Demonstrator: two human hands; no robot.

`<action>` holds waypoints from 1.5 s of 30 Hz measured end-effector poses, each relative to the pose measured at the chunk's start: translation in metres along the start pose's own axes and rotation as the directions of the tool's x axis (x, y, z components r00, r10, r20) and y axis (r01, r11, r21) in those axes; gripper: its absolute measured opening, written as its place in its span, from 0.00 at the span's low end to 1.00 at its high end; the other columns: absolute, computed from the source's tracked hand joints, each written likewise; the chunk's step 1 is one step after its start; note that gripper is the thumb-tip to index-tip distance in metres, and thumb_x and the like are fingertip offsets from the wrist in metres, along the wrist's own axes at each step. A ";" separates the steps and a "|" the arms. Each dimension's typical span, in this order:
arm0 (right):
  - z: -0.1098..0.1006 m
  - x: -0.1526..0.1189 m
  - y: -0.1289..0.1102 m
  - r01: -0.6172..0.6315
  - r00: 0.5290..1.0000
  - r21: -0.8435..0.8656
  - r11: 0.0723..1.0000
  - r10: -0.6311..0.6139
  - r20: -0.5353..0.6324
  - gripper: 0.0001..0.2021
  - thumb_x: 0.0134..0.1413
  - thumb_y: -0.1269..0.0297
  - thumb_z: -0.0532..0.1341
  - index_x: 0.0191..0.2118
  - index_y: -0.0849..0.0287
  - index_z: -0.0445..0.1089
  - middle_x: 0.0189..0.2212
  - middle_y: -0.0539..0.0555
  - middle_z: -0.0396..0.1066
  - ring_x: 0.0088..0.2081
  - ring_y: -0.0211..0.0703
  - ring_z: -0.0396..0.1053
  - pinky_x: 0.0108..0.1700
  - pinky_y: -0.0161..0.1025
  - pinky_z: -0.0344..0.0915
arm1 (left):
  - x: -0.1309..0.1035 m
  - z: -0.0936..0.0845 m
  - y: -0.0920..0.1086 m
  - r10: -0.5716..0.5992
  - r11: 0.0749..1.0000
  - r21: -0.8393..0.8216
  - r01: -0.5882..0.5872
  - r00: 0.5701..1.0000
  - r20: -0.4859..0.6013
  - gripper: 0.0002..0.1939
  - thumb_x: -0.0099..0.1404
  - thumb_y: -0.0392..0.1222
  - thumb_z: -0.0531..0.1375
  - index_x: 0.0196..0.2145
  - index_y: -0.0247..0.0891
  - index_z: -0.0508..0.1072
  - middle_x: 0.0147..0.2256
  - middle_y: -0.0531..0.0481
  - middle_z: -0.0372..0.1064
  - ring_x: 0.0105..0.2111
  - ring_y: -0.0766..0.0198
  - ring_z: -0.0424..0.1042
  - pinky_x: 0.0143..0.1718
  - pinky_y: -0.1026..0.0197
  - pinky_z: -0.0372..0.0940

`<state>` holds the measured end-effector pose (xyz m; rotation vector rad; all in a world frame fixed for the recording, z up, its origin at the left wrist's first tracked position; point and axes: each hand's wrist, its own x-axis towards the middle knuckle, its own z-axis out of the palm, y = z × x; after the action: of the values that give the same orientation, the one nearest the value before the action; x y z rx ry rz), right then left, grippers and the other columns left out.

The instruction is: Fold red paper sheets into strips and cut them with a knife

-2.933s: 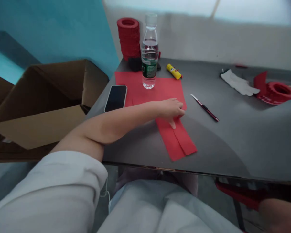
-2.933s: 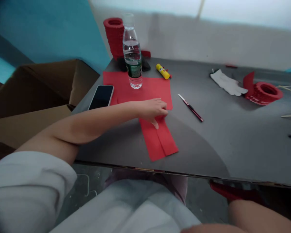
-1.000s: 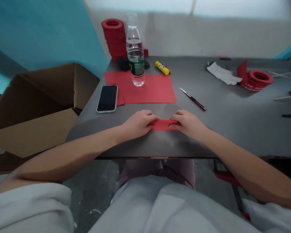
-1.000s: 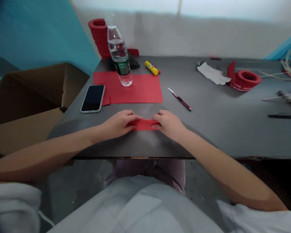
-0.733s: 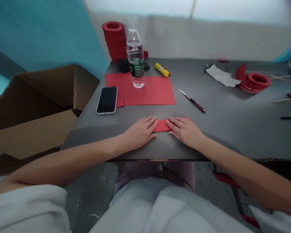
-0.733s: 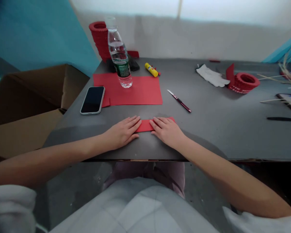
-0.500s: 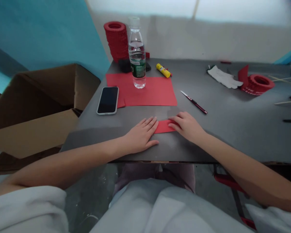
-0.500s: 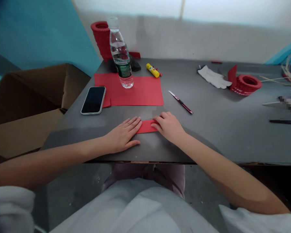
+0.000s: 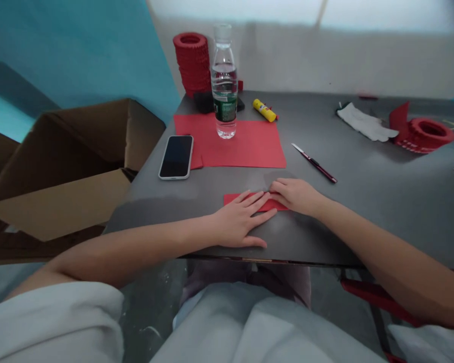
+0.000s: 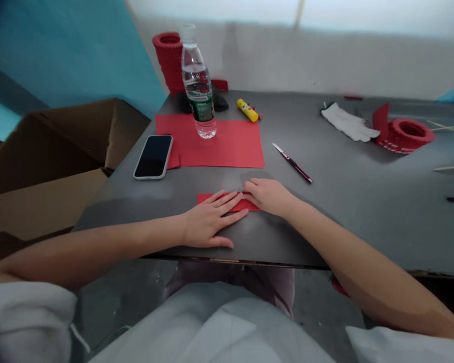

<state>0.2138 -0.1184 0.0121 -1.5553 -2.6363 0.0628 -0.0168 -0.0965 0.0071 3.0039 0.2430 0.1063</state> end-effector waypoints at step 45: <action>0.010 -0.008 0.012 -0.049 0.997 -0.086 0.995 0.044 -0.064 0.15 0.64 0.56 0.48 0.37 0.60 0.66 0.31 0.53 0.69 0.33 0.40 0.66 0.28 0.35 0.50 | 0.002 0.000 0.006 -0.101 0.991 -0.082 0.101 0.995 0.011 0.46 0.59 0.72 0.47 0.64 0.36 0.48 0.64 0.30 0.37 0.64 0.40 0.38 0.62 0.42 0.38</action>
<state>0.2271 -0.1195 0.0008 -1.6176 -2.5883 -0.0980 -0.0138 -0.1019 0.0076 2.9036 0.3801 0.0936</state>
